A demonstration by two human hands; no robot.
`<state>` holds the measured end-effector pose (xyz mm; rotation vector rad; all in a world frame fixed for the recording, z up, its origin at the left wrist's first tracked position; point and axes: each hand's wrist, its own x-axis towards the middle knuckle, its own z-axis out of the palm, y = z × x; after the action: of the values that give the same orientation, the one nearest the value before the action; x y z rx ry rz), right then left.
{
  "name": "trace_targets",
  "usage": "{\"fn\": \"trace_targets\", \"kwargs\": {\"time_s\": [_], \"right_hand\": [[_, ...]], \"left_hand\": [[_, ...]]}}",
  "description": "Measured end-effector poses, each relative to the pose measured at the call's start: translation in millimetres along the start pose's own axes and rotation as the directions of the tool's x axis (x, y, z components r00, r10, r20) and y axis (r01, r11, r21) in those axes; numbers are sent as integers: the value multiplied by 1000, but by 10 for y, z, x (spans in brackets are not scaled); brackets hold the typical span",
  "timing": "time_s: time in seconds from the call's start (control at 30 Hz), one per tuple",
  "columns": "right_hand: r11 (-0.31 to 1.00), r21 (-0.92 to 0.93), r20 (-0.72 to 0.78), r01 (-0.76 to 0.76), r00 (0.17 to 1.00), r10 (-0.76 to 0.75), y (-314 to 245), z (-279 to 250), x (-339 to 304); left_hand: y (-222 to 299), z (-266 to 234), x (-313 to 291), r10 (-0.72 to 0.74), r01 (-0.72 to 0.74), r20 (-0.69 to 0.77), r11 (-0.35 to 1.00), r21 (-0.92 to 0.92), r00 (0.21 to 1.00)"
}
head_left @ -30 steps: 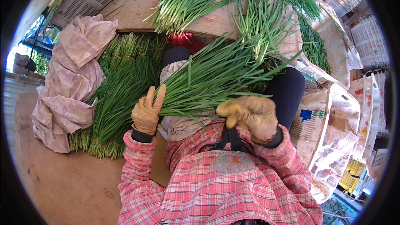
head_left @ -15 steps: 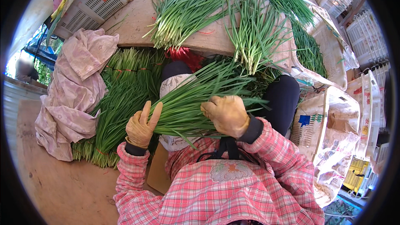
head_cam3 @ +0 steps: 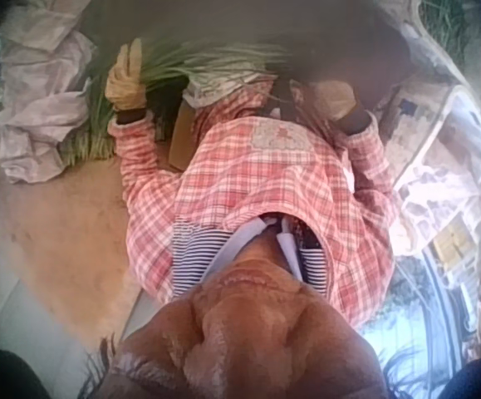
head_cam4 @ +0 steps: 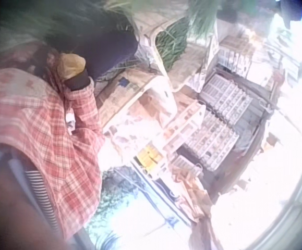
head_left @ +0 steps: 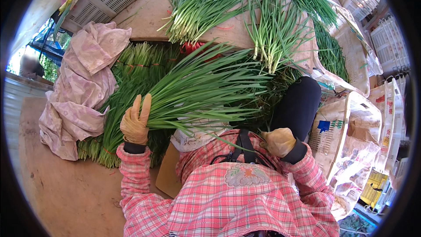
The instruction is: The person sorts and cleans green onions, removing wilted leaves by hand and bundling them with red ties.
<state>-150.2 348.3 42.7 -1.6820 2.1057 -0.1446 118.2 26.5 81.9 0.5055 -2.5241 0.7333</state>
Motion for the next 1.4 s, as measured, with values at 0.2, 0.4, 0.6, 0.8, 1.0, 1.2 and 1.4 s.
{"fn": "trace_targets", "kwargs": {"time_s": [0.2,0.4,0.6,0.8,1.0,1.2,1.4], "right_hand": [[859,444,-479,255,877,-13,-93,-314,66],[996,62,-475,58,880,-22,-268,-460,465],[655,706,-437,270,893,103,154,-150,208],[-109,771,-473,628,678,563,281,-292,210],[82,938,-306,335,699,647,230,-211,238],[56,998,-64,42,871,487,76,-50,210],[87,996,-22,-13,919,393,-28,-52,310]], "left_hand": [[-126,-175,84,49,-41,-93,995,92,994],[-180,-537,478,201,-195,-120,979,60,972],[-539,-769,1157,203,-211,-149,977,-41,968],[-518,-524,2408,215,-277,-360,952,-131,908],[-362,230,3255,-143,41,-213,905,-423,967],[116,1393,3179,-322,424,410,887,-186,853],[129,1638,3146,-306,489,673,867,-96,674]]}}
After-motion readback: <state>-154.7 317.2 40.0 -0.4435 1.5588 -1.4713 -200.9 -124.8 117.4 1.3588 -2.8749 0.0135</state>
